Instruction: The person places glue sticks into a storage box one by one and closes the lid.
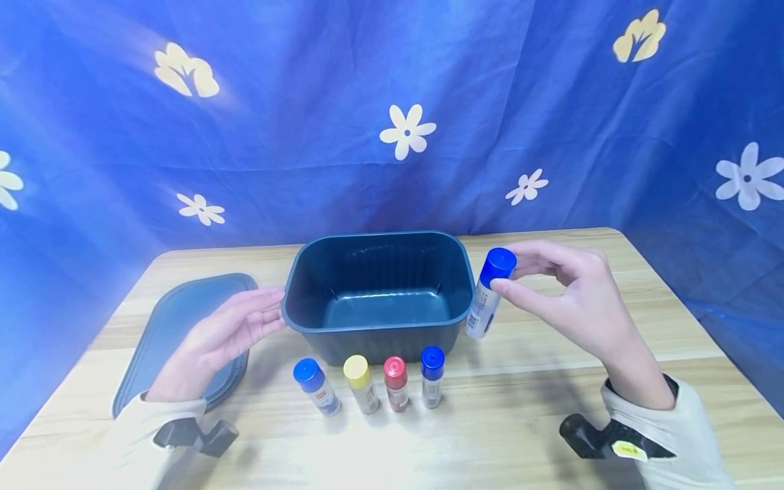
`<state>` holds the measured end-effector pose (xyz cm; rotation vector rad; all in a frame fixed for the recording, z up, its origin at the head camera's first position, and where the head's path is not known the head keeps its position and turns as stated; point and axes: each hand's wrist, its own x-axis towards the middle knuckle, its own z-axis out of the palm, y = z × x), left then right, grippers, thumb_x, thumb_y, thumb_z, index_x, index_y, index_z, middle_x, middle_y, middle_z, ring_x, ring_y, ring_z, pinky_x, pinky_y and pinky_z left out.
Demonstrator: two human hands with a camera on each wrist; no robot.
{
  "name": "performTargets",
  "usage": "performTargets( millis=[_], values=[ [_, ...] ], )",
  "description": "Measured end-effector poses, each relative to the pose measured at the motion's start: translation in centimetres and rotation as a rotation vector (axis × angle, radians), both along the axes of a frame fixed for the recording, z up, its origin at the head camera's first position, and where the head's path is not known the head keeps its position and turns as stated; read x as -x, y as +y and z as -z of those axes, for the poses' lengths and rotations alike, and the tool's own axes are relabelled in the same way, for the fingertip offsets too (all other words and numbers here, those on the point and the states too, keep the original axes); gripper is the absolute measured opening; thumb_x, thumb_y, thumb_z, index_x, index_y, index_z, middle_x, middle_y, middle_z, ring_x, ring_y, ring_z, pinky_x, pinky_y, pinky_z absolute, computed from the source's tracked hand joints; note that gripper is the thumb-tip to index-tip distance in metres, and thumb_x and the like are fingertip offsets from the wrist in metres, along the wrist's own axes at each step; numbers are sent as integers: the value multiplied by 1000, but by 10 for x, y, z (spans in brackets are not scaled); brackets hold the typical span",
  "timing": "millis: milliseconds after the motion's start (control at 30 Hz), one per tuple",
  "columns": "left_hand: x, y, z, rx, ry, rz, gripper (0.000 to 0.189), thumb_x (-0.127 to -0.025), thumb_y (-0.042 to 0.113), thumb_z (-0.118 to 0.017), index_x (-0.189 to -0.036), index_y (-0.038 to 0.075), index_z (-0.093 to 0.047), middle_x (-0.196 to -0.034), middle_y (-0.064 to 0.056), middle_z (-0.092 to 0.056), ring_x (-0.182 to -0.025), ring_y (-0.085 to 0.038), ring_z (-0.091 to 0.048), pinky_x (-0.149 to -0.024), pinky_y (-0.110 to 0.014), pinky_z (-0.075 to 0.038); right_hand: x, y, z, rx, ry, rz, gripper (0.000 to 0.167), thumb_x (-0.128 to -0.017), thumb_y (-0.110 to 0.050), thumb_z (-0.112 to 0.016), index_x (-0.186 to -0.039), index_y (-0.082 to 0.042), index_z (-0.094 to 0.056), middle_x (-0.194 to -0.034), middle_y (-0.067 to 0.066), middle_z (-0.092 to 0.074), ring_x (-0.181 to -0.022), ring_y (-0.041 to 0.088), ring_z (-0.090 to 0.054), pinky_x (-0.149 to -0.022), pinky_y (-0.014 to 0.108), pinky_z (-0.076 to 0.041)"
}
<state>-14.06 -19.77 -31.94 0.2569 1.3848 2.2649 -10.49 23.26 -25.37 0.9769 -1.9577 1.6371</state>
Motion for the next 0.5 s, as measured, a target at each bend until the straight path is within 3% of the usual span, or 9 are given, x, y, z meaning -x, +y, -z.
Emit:
performTargets(
  millis=[500],
  values=[
    [0, 0, 1, -24, 23, 22, 20, -101, 1, -47, -105, 0, -66, -96, -7, -70, -89, -15, -67, -86, -28, -55, -1, -3, -11, 18, 32, 24, 35, -66, 25, -73, -100, 18, -65, -94, 13, -72, -80, 18, -69, -72, 19, -55]
  ],
)
